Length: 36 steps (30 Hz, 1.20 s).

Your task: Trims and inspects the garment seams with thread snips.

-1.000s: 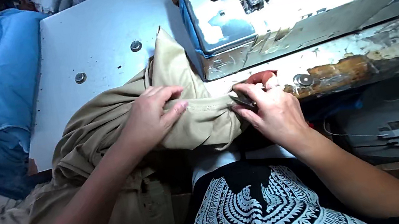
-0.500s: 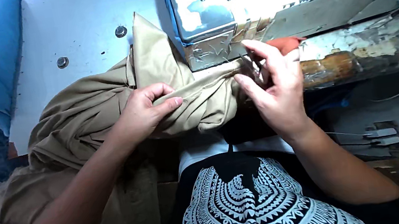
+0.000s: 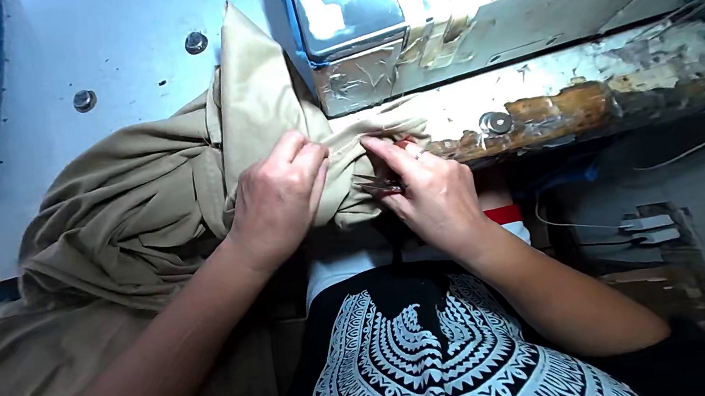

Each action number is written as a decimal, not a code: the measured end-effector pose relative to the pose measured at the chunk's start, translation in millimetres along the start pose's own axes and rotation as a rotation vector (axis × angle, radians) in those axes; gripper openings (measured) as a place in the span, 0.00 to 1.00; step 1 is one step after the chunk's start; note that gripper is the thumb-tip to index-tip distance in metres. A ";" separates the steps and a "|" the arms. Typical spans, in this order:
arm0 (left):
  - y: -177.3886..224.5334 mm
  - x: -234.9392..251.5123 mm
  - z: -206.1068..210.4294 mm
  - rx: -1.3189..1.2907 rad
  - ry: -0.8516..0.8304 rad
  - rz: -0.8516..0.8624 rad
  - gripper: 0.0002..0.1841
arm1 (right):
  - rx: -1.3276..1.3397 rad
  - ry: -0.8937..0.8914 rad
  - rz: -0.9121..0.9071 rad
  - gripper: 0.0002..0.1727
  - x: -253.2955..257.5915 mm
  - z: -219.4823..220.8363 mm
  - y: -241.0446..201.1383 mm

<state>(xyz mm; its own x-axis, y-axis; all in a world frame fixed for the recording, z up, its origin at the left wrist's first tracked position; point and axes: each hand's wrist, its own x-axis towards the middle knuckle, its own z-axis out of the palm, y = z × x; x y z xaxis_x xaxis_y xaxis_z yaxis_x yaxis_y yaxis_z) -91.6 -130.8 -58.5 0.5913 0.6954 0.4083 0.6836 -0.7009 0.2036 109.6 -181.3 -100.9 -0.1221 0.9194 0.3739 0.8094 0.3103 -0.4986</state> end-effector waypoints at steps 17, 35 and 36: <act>-12.1 0.3 -3.1 -0.186 0.043 -0.155 0.06 | 0.016 -0.099 -0.150 0.25 -0.8 -5.0 12.0; -10.0 -2.5 1.3 -0.118 0.016 -0.041 0.08 | 0.049 -0.161 -0.105 0.22 2.7 -11.5 11.6; -10.1 -2.0 -2.0 -0.148 0.006 -0.061 0.07 | 0.063 -0.175 -0.092 0.21 2.2 -13.9 11.3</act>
<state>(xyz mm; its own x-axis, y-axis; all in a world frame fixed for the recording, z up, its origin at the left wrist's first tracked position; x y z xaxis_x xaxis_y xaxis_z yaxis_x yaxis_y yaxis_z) -100.5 -125.4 -59.6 0.5476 0.7370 0.3961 0.6474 -0.6731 0.3575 126.5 -179.1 -94.8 -0.2963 0.9126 0.2817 0.7536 0.4045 -0.5182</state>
